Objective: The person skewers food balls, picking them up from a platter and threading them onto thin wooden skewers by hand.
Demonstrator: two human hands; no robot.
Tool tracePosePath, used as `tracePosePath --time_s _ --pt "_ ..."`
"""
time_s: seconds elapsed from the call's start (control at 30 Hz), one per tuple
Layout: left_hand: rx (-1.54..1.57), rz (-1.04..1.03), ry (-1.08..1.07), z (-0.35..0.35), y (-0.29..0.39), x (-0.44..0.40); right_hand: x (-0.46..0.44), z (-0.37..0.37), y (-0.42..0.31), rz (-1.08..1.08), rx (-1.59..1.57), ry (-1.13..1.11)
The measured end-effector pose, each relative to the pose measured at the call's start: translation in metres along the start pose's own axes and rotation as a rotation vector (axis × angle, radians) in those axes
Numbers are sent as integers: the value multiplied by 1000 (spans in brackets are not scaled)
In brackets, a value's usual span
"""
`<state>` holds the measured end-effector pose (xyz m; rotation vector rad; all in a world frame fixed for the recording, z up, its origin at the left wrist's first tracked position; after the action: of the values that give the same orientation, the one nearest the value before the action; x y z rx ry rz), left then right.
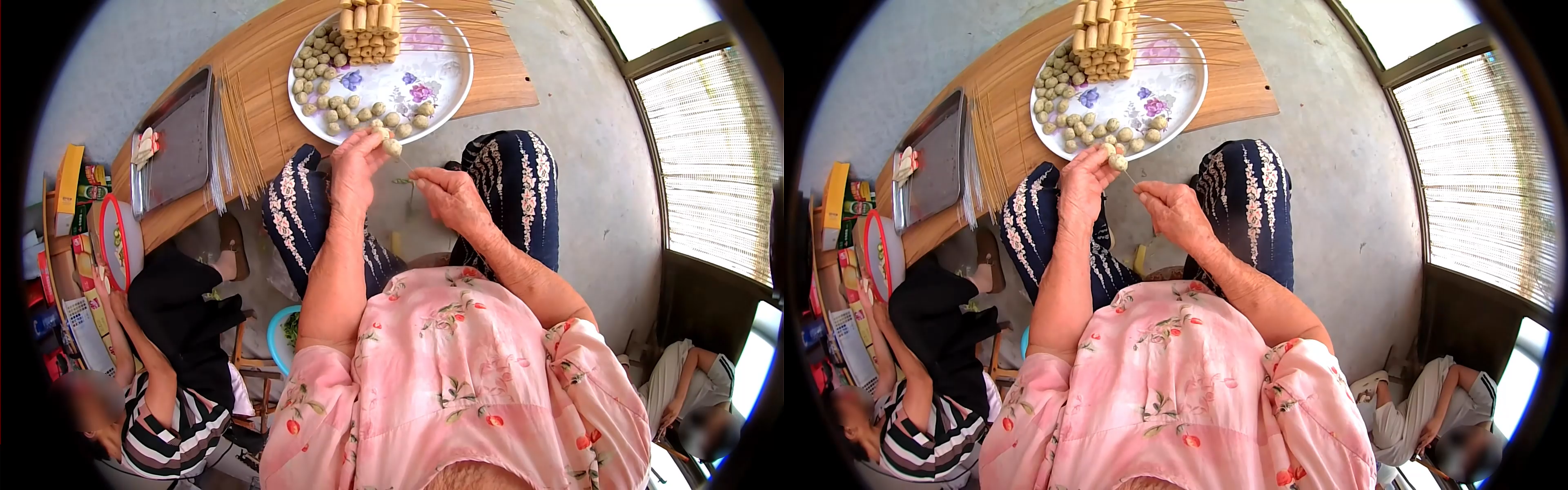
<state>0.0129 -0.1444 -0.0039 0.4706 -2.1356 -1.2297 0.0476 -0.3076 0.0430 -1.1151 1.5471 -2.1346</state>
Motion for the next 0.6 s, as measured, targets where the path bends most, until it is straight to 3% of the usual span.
tracePosePath --time_s 0.23,0.33,0.43,0.53,0.6 --pt "-36 21 -43 -9 -4 5 -13 0 9 6 -72 34" --pt "-40 26 30 -2 -3 5 -14 1 9 -5 -112 34" --pt "-224 -58 149 14 10 -1 -12 7 11 -26 -183 55" --pt "-763 -404 206 26 23 -27 -13 13 15 -26 -192 76" --pt "-1063 -522 170 10 27 -29 -12 16 11 -27 -168 88"
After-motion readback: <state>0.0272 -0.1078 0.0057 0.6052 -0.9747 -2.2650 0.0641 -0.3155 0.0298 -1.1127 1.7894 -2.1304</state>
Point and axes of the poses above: each hand's wrist, its own x-axis away from the middle knuckle, its own z-axis out of the back of the hand, y = z × x, the point moved 9 cm from there along -x, towards the middle knuckle, and after that the axes turned 7 degrees about -z, right-handed, at the moved point
